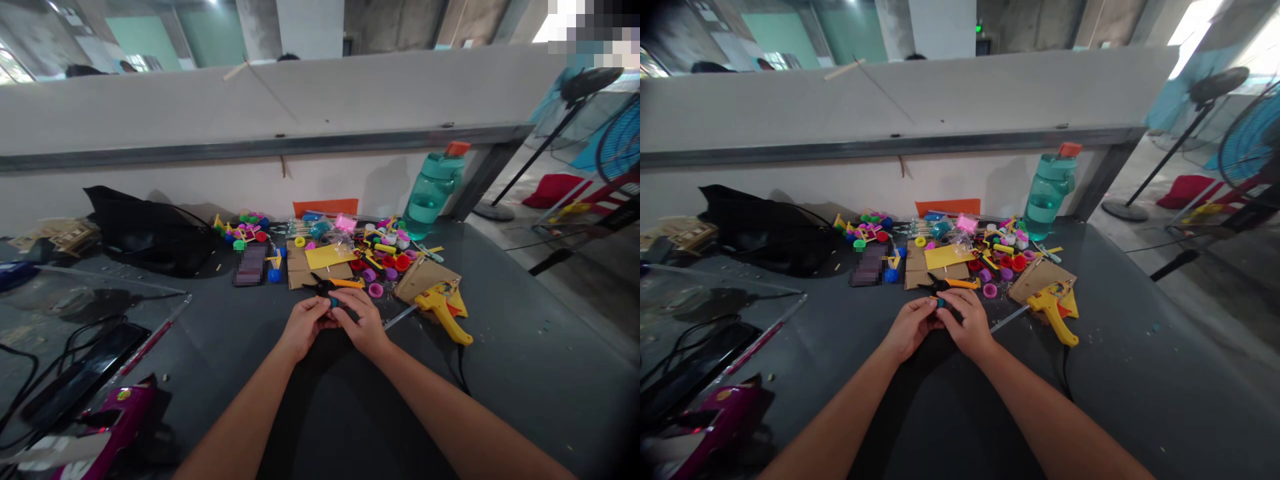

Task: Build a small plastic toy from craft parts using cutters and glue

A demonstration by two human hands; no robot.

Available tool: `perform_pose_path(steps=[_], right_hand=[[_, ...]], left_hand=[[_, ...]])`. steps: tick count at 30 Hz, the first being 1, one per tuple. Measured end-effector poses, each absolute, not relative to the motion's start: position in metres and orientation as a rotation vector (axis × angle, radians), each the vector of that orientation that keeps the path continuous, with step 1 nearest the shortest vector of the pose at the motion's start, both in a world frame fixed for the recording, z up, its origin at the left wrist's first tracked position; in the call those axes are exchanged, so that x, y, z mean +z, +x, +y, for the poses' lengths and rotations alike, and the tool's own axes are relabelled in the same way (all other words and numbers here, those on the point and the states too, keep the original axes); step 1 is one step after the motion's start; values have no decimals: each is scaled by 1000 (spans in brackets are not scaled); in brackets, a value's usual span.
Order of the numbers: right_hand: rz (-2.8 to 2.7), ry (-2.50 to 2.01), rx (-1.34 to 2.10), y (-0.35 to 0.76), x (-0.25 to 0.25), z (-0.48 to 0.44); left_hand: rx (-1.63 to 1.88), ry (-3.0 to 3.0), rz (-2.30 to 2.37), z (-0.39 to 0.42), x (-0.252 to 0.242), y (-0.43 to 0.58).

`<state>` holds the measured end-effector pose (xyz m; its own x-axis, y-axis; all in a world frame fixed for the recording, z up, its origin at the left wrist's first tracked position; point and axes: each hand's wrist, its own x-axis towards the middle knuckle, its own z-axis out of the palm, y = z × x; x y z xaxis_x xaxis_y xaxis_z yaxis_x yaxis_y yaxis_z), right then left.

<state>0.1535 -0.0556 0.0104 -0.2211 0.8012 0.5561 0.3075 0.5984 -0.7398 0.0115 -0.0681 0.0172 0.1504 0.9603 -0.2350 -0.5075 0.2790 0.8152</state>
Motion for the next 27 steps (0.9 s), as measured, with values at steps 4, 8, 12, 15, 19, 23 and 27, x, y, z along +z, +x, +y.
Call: perform_pose_path(steps=[4, 8, 12, 15, 19, 23, 27], right_hand=[[-1794, -896, 595, 154, 11, -55], [-1798, -899, 615, 154, 12, -55], [-1794, -899, 618, 155, 12, -56], [-1793, -896, 655, 155, 12, -56], [-1790, -889, 664, 155, 13, -57], [-1741, -912, 648, 153, 11, -56], [-1709, -929, 670, 152, 10, -56]], left_hand=[[1158, 680, 861, -68, 17, 11], [1166, 705, 860, -69, 18, 12], [1163, 722, 871, -69, 17, 11], [1161, 715, 874, -69, 16, 12], [1184, 668, 874, -68, 15, 12], [1193, 623, 881, -67, 17, 13], [1200, 642, 883, -67, 16, 12]])
